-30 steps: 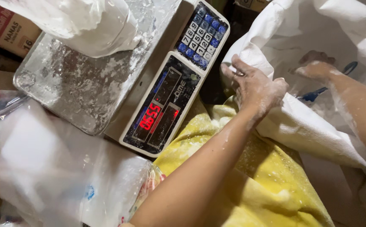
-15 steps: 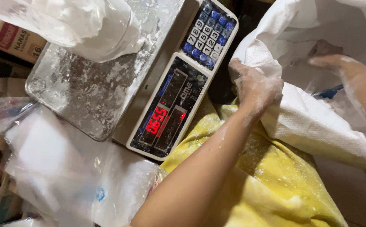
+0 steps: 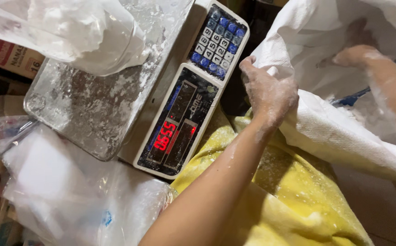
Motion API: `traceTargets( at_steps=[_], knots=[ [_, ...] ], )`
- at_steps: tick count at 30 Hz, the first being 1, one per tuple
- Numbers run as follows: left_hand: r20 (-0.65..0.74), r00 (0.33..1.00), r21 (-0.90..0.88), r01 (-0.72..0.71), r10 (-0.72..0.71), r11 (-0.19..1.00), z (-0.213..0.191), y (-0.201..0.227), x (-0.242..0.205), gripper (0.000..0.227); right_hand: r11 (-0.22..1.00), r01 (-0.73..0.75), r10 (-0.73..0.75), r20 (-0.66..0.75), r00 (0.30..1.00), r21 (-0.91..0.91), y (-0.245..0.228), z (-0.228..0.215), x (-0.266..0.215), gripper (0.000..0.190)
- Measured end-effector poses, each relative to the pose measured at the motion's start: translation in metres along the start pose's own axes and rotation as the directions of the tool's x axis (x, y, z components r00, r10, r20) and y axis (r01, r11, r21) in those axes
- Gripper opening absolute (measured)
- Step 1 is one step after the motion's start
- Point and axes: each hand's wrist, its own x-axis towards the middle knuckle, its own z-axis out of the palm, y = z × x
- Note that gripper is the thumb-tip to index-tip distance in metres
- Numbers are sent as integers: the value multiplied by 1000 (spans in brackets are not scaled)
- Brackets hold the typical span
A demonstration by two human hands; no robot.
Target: The person scoops white powder from a large sack into a plastic bag using a scoop, places the bag on a digital scale, and adjusts the amount by adding or removing powder. The person then ties the bag and sets it aside before repeating the process with a new bag.
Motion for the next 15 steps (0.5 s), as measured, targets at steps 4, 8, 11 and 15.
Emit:
traceTargets(
  at_steps=[4, 8, 11, 15],
  knots=[
    [20, 995, 79, 96, -98, 992, 0, 5, -8, 108, 973, 1, -56, -230, 972, -232, -1, 16, -30, 150],
    [29, 978, 213, 198, -209, 957, -9, 11, -15, 119, 990, -112, 122, 121, 985, -89, -17, 35, -42, 133],
    [93, 913, 295, 355, -397, 887, -14, 10, -14, 119, 996, -87, 87, 252, 964, -9, -15, 26, -32, 125],
    [170, 914, 184, 338, -369, 923, -12, 0, -8, 108, 985, -58, -32, 504, 863, 161, -5, 3, -27, 115]
  ],
)
